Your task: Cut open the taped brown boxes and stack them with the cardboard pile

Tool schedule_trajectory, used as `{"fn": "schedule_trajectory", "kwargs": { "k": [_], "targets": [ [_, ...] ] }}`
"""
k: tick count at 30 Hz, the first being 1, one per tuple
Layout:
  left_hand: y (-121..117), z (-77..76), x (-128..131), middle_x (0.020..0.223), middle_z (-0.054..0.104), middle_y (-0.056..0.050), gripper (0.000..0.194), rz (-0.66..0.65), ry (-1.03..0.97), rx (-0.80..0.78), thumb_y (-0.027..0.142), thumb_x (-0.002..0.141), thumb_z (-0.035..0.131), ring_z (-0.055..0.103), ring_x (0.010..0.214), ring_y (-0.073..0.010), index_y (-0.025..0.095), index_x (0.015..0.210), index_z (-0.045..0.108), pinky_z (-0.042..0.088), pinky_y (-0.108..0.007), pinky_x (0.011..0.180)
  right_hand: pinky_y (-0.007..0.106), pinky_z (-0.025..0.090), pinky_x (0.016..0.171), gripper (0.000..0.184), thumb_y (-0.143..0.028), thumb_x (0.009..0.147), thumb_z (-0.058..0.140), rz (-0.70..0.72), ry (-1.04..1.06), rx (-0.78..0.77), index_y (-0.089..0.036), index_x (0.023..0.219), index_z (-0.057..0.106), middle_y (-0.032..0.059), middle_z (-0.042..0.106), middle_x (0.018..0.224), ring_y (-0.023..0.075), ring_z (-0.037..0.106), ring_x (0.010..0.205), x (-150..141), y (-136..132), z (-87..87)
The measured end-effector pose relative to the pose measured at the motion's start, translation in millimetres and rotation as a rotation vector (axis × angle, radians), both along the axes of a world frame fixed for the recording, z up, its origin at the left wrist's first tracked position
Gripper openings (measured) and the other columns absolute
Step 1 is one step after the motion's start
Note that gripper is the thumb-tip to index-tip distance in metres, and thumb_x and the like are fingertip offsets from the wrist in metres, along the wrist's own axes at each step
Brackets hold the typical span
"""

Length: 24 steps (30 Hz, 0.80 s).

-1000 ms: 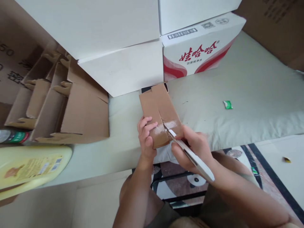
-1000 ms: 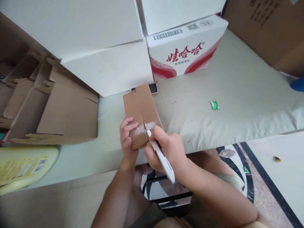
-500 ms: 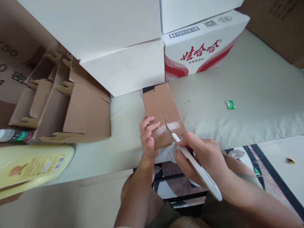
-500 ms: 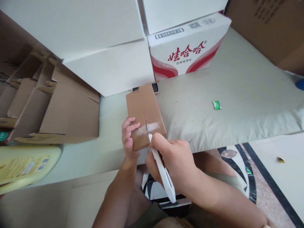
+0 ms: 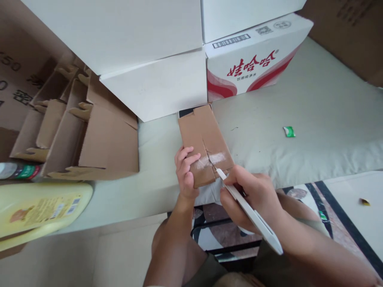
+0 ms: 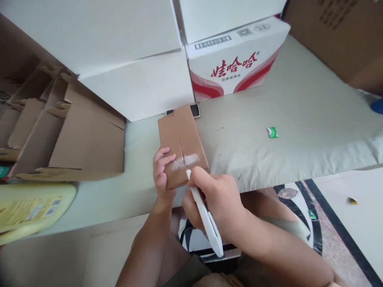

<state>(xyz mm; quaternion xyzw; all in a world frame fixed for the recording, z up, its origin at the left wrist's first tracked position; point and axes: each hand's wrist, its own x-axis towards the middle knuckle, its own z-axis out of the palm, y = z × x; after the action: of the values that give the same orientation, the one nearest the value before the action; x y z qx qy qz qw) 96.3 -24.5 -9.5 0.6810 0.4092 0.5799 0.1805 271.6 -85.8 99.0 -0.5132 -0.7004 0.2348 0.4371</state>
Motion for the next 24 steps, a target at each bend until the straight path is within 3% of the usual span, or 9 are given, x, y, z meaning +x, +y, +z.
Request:
{"fn": "schedule_trajectory", "kwargs": {
  "k": [24],
  "targets": [
    [-1.3,-1.0,-0.8,0.135,0.068,-0.008,0.057,0.028,0.034,-0.018,0.053,0.108,0.025,0.06,0.134,-0.0274,0.025,0.119,0.073,0.042,-0.051,0.122,0.015,0.033,0.045,0.02,-0.015,0.079,0.055,0.03,0.008,-0.07,-0.026,0.082,0.039,-0.0123,0.042,0.051,0.0058,0.038,0.04,1.9,11.4,-15.5]
  ]
}}
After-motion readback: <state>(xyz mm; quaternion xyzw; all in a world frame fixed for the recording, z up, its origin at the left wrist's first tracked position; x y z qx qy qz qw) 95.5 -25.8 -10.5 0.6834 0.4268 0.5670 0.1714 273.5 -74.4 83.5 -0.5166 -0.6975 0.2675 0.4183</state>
